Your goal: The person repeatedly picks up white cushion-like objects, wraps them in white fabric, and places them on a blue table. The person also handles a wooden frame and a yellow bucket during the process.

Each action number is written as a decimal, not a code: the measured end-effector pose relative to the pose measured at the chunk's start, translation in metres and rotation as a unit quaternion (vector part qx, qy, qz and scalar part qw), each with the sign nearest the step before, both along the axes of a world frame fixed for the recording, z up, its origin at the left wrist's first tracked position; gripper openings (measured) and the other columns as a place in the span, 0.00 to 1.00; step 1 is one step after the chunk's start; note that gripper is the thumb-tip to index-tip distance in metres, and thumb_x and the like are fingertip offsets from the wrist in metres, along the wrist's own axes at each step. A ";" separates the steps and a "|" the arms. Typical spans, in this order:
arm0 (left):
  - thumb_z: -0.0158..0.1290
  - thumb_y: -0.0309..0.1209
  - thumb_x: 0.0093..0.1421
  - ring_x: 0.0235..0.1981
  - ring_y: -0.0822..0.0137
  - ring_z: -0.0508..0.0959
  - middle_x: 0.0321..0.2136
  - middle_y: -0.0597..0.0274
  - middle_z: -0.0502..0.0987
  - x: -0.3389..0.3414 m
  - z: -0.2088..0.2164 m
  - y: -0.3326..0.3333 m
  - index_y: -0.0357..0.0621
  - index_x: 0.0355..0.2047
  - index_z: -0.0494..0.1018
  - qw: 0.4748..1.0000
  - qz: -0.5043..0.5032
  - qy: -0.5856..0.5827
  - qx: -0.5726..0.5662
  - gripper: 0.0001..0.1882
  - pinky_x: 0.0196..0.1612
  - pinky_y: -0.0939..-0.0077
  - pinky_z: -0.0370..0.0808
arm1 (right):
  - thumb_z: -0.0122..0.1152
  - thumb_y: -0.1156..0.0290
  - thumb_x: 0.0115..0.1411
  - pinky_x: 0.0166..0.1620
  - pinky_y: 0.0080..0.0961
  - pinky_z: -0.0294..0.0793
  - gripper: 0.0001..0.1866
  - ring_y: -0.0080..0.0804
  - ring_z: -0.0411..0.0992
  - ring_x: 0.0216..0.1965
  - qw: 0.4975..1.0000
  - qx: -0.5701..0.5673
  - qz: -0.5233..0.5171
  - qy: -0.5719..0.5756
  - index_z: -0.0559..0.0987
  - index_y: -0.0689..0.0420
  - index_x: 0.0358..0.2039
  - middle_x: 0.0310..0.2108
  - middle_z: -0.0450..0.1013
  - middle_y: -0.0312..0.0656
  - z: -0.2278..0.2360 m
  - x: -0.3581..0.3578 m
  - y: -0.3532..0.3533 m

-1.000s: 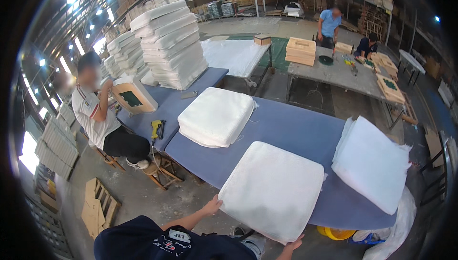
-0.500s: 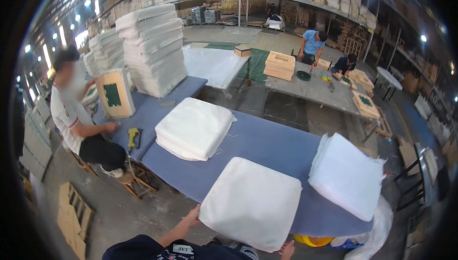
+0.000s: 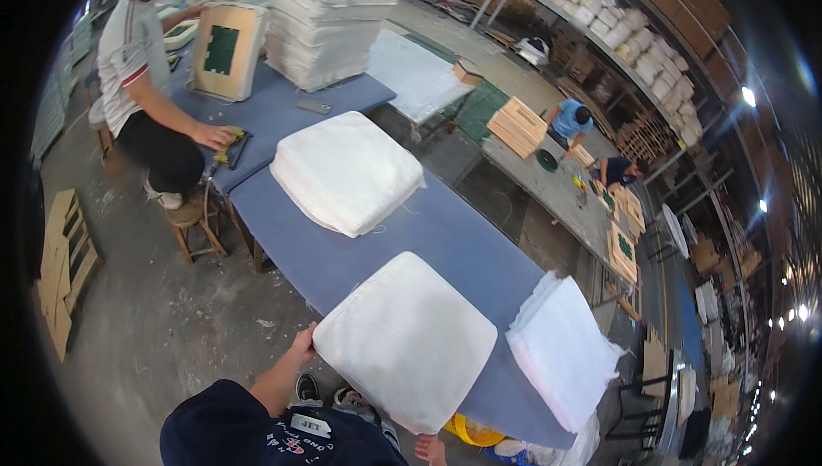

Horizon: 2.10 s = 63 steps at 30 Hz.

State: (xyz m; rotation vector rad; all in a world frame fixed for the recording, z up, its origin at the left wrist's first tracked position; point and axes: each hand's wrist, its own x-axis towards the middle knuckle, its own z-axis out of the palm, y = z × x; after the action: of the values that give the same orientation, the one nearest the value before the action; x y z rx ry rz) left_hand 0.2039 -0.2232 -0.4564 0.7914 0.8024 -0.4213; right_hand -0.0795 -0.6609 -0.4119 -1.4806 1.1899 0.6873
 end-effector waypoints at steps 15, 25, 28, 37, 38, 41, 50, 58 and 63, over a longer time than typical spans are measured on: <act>0.55 0.48 0.62 0.49 0.62 0.76 0.51 0.56 0.76 -0.012 0.033 -0.001 0.36 0.52 0.74 0.999 0.025 -0.024 -0.031 0.29 0.51 0.66 0.73 | 0.37 0.37 0.66 0.49 0.44 0.74 0.36 0.41 0.72 0.49 0.992 0.078 0.033 -0.092 0.68 0.56 0.57 0.52 0.71 0.44 0.019 0.098 0.031; 0.57 0.43 0.61 0.35 0.61 0.81 0.37 0.52 0.81 0.001 0.010 -0.015 0.35 0.42 0.79 0.983 0.071 0.027 0.165 0.21 0.38 0.65 0.76 | 0.39 0.37 0.65 0.51 0.45 0.74 0.36 0.41 0.70 0.53 0.976 0.154 -0.003 -0.155 0.64 0.54 0.61 0.56 0.68 0.42 0.027 0.130 0.065; 0.59 0.38 0.59 0.34 0.61 0.81 0.35 0.51 0.81 0.012 0.010 -0.014 0.31 0.40 0.78 0.990 0.061 0.080 0.098 0.18 0.37 0.62 0.77 | 0.40 0.37 0.65 0.52 0.45 0.74 0.37 0.42 0.69 0.55 0.966 0.182 -0.046 -0.177 0.63 0.54 0.62 0.58 0.67 0.42 0.027 0.122 0.069; 0.49 0.48 0.58 0.44 0.48 0.79 0.38 0.44 0.80 0.046 -0.002 0.002 0.38 0.40 0.79 0.838 -0.219 -0.091 0.492 0.24 0.47 0.59 0.74 | 0.42 0.40 0.66 0.59 0.46 0.70 0.36 0.41 0.65 0.61 0.889 0.243 -0.260 -0.289 0.61 0.52 0.65 0.63 0.63 0.40 0.034 0.054 0.029; 0.48 0.52 0.60 0.44 0.48 0.79 0.40 0.44 0.80 0.049 0.026 -0.002 0.36 0.40 0.79 0.851 -0.207 -0.071 0.477 0.28 0.48 0.59 0.74 | 0.43 0.44 0.68 0.60 0.45 0.69 0.34 0.40 0.64 0.61 0.887 0.220 -0.297 -0.277 0.61 0.54 0.64 0.62 0.63 0.42 0.029 0.053 0.014; 0.49 0.58 0.60 0.45 0.46 0.79 0.42 0.43 0.79 0.049 0.074 -0.022 0.39 0.50 0.73 0.832 -0.240 -0.148 0.478 0.34 0.50 0.57 0.73 | 0.43 0.52 0.70 0.61 0.32 0.60 0.31 0.41 0.64 0.59 0.907 -0.165 -0.259 -0.288 0.64 0.65 0.61 0.60 0.64 0.50 0.031 0.086 -0.021; 0.52 0.57 0.59 0.44 0.43 0.79 0.42 0.40 0.79 0.045 0.133 -0.075 0.39 0.58 0.66 0.688 -0.348 -0.180 0.611 0.37 0.48 0.55 0.74 | 0.45 0.58 0.68 0.62 0.42 0.59 0.23 0.53 0.61 0.60 0.780 -0.511 0.094 -0.348 0.68 0.55 0.60 0.59 0.64 0.56 0.075 0.338 -0.090; 0.48 0.63 0.57 0.43 0.41 0.78 0.40 0.39 0.79 0.047 0.133 -0.058 0.42 0.56 0.68 0.677 -0.389 -0.064 0.621 0.40 0.50 0.53 0.74 | 0.38 0.53 0.71 0.58 0.39 0.64 0.27 0.51 0.67 0.55 0.799 -0.516 0.075 -0.300 0.73 0.64 0.53 0.53 0.70 0.55 -0.009 0.342 -0.126; 0.47 0.67 0.55 0.46 0.43 0.77 0.43 0.38 0.78 0.043 0.130 -0.053 0.41 0.56 0.69 0.736 -0.367 -0.059 0.566 0.43 0.53 0.55 0.73 | 0.37 0.52 0.70 0.59 0.41 0.62 0.30 0.55 0.65 0.56 0.875 -0.406 0.073 -0.252 0.71 0.66 0.56 0.55 0.68 0.57 0.038 0.364 -0.114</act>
State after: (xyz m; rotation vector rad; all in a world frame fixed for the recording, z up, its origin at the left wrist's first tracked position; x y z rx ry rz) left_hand 0.2473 -0.2766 -0.3268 2.3129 0.5309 -0.5510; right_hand 0.2842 -0.7746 -0.3741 -2.2850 0.9841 -0.1787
